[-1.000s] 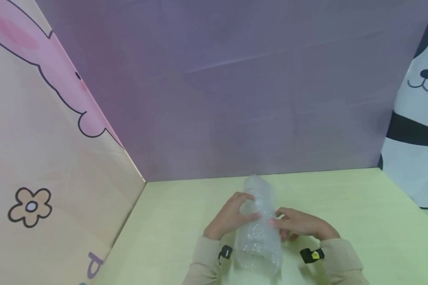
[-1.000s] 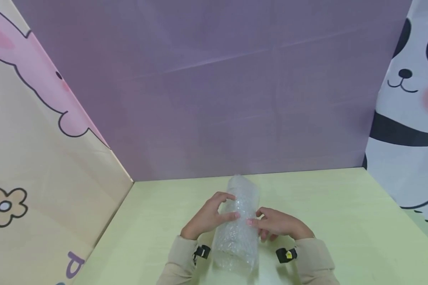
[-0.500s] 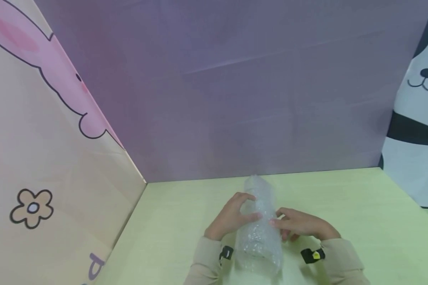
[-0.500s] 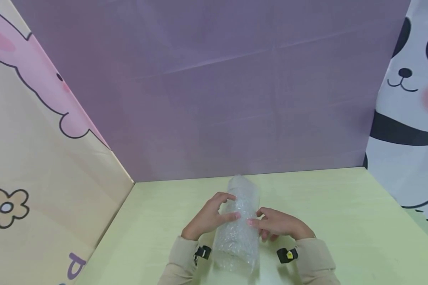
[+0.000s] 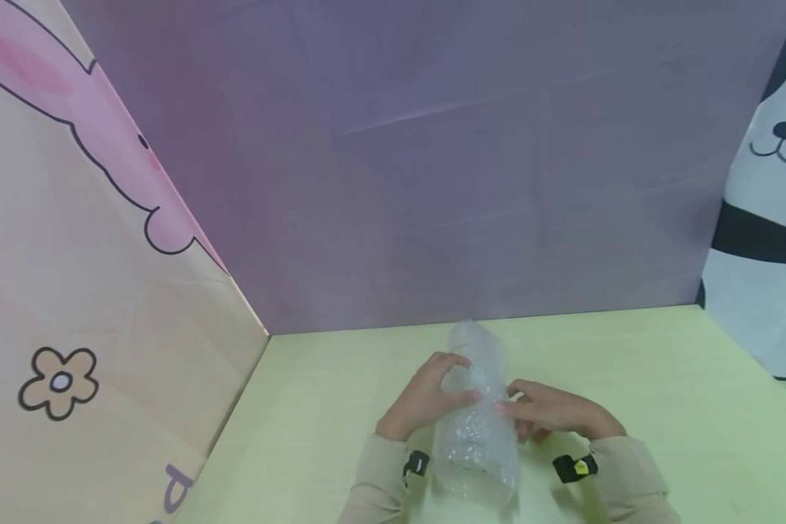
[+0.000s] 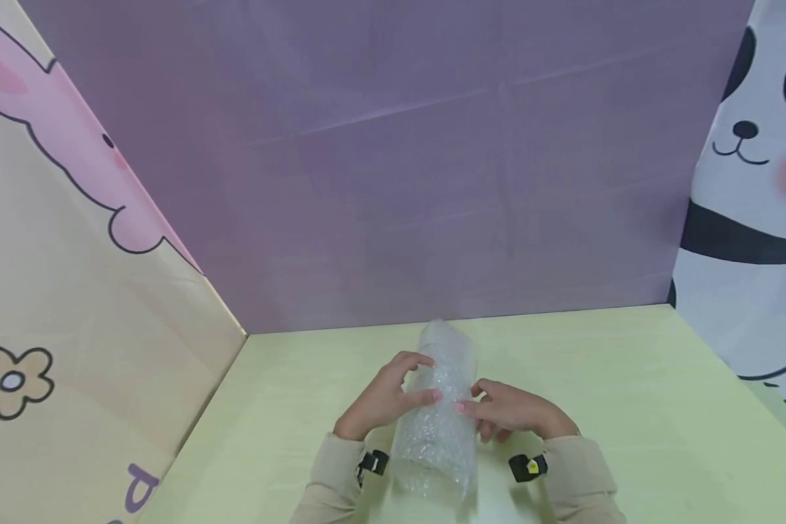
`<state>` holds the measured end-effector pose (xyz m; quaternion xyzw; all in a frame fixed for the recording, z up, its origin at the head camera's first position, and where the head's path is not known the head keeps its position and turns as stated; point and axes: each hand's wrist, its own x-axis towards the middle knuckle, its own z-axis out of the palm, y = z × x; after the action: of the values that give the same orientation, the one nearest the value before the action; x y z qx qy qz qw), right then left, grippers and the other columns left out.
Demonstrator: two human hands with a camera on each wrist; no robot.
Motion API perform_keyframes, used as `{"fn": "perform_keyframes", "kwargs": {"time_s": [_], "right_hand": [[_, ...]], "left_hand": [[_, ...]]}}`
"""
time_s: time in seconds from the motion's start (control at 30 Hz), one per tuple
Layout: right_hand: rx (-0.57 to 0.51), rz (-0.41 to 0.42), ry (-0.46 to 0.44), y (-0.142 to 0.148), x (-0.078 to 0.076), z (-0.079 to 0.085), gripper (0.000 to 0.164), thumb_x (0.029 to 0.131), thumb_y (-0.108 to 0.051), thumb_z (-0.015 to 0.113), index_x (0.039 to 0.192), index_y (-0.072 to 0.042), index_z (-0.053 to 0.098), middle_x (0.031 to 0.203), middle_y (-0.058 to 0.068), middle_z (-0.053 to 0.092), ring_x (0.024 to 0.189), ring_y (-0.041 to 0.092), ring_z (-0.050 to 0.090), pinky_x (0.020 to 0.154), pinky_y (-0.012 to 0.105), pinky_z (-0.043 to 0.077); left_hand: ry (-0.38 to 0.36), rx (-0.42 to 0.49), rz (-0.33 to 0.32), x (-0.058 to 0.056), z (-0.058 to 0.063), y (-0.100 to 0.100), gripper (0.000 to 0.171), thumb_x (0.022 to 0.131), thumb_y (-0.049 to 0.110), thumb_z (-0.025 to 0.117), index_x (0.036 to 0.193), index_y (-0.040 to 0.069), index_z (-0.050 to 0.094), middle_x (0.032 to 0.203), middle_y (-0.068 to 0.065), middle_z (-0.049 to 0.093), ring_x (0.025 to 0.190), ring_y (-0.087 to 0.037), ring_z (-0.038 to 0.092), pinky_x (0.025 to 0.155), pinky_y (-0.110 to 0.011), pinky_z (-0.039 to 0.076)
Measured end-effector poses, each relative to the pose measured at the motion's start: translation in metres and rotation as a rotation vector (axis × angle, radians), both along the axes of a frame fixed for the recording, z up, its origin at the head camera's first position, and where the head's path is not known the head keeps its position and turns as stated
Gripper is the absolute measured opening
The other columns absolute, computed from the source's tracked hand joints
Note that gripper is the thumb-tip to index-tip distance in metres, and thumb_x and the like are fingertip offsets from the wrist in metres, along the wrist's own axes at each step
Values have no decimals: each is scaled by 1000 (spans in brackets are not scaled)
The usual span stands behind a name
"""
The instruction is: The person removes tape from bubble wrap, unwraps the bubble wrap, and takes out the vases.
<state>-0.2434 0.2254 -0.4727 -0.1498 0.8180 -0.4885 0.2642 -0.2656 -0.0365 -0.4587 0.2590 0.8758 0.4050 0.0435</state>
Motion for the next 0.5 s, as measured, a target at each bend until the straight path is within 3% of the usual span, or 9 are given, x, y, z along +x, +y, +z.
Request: {"fn": "perform_keyframes", "kwargs": {"time_s": [0.5], "right_hand": [[-12, 8, 0, 1, 0, -1, 57, 104, -44, 56, 137, 1, 46, 99, 11, 69, 90, 27, 68, 78, 45, 61]], "left_hand": [[3, 21, -12, 0, 1, 2, 49, 93, 45, 73, 134, 21, 62, 143, -1, 56, 136, -24, 53, 115, -50, 45]]}}
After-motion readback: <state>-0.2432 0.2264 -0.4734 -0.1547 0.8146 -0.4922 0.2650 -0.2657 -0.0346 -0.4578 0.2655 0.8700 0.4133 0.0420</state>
